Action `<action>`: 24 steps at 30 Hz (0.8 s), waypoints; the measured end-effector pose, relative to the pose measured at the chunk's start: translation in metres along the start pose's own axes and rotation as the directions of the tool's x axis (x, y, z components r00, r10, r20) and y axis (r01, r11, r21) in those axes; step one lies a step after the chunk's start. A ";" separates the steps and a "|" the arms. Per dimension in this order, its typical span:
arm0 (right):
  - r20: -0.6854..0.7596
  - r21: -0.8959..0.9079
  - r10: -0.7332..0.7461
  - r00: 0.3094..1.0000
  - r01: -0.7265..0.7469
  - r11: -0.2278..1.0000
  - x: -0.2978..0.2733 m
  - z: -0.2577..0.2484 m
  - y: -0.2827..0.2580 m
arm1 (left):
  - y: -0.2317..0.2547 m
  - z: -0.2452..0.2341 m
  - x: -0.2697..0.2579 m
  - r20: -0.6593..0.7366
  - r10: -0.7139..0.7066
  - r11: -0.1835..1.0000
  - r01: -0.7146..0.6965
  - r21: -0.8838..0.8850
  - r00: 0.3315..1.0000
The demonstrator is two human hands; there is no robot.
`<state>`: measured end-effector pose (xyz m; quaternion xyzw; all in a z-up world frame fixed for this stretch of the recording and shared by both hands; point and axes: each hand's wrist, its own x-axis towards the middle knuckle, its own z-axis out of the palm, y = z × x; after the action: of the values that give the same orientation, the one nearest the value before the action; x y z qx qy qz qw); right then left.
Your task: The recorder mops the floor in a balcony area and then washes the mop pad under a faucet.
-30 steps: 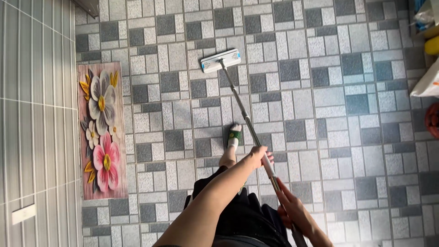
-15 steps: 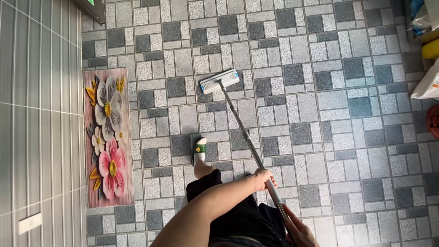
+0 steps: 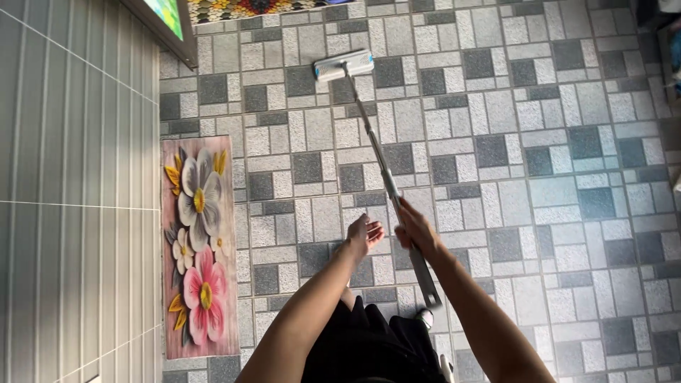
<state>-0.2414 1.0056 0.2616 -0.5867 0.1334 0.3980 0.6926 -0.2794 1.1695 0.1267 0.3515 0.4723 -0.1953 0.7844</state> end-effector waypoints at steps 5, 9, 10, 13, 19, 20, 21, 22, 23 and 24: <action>0.048 0.118 -0.061 0.997 0.055 0.991 0.134 0.065 -0.068 | 0.068 -0.062 0.023 -0.032 0.039 0.979 -0.045 -0.199 0.999; 0.007 0.146 -0.011 1.000 0.010 0.989 0.211 0.084 -0.104 | 0.097 -0.082 -0.001 -0.056 0.083 0.961 -0.095 -0.259 0.995; 0.007 0.154 0.008 1.000 -0.009 0.988 0.221 0.086 -0.112 | 0.100 -0.084 -0.009 -0.063 0.090 0.961 -0.103 -0.256 0.994; -0.014 0.126 0.046 0.999 -0.044 0.991 0.206 0.093 -0.106 | 0.085 -0.092 -0.004 -0.052 0.079 0.960 -0.091 -0.265 0.995; -0.004 0.051 0.054 0.999 -0.054 0.997 0.124 0.090 -0.055 | 0.050 -0.077 -0.006 -0.004 0.005 0.973 -0.005 -0.232 1.000; -0.004 0.051 0.059 0.998 -0.058 0.997 0.097 0.091 -0.037 | 0.039 -0.078 -0.008 -0.007 0.001 0.972 -0.003 -0.233 1.000; -0.033 -0.026 0.050 0.998 -0.051 0.998 0.072 0.091 -0.023 | 0.031 -0.074 -0.008 0.000 -0.005 0.981 0.005 -0.192 1.000; -0.061 -0.104 0.038 0.997 -0.045 0.994 0.046 0.090 -0.009 | 0.022 -0.071 -0.008 0.007 -0.012 0.989 0.013 -0.150 1.000; -0.064 -0.104 0.037 0.997 -0.043 0.994 0.020 0.088 0.011 | 0.012 -0.069 -0.008 0.010 -0.012 0.989 0.014 -0.149 1.000; -0.091 -0.164 0.040 0.995 -0.055 0.985 -0.005 0.085 0.032 | 0.000 -0.068 -0.007 0.021 -0.004 0.995 0.006 -0.096 1.000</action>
<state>-0.2914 1.0814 0.2660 -0.6560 0.1438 0.3982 0.6249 -0.3237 1.2190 0.1124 0.3102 0.4738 -0.1782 0.8047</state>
